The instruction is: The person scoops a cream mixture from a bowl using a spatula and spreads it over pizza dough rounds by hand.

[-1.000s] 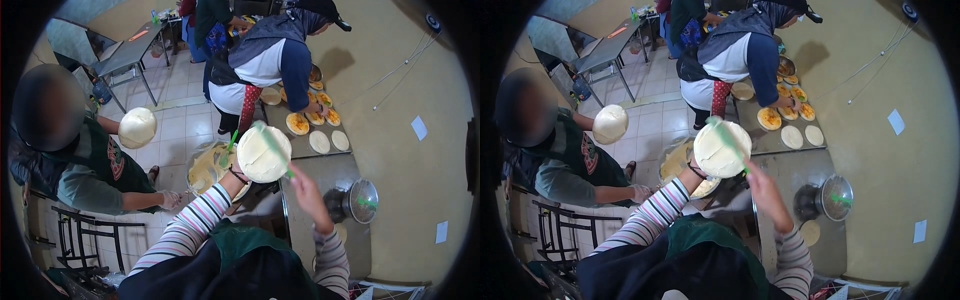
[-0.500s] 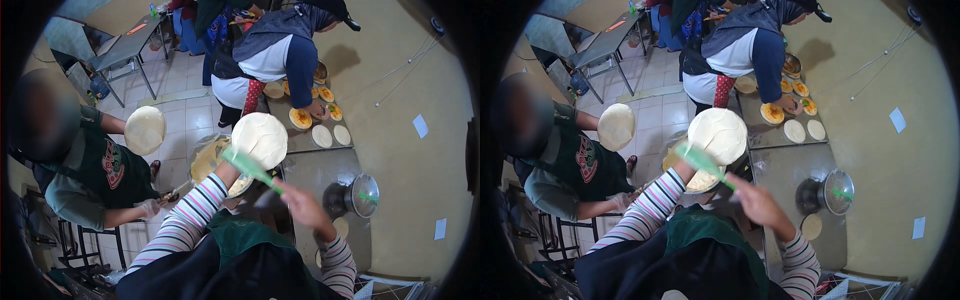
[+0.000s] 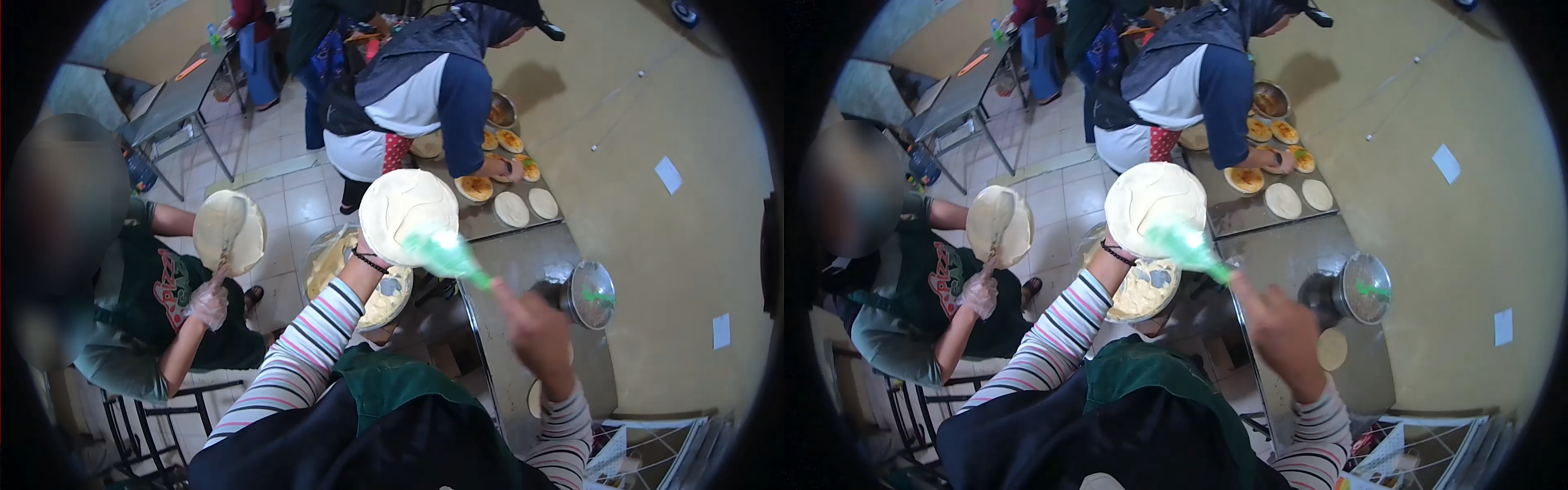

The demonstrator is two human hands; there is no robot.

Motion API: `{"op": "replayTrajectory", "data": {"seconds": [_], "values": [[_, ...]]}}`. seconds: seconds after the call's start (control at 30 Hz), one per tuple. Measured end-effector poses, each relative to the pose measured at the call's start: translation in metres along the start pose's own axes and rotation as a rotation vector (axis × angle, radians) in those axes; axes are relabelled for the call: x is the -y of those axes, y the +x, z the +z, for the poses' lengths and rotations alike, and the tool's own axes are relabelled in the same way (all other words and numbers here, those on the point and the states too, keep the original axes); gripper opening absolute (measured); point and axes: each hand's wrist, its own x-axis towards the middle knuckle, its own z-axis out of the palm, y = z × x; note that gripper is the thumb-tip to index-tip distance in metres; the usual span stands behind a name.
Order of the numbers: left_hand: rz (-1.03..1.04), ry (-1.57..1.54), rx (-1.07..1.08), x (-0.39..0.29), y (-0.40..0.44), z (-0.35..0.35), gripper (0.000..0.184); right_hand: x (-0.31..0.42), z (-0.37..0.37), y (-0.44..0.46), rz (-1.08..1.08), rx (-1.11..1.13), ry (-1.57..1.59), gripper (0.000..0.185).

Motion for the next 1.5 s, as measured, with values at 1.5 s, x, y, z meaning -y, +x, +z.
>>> {"op": "replayTrajectory", "data": {"seconds": [1.5], "values": [[0.159,0.13,-0.587,0.168,0.061,-0.234,0.047,-0.208,0.154,-0.225,0.872,0.297,2.31,0.04]]}}
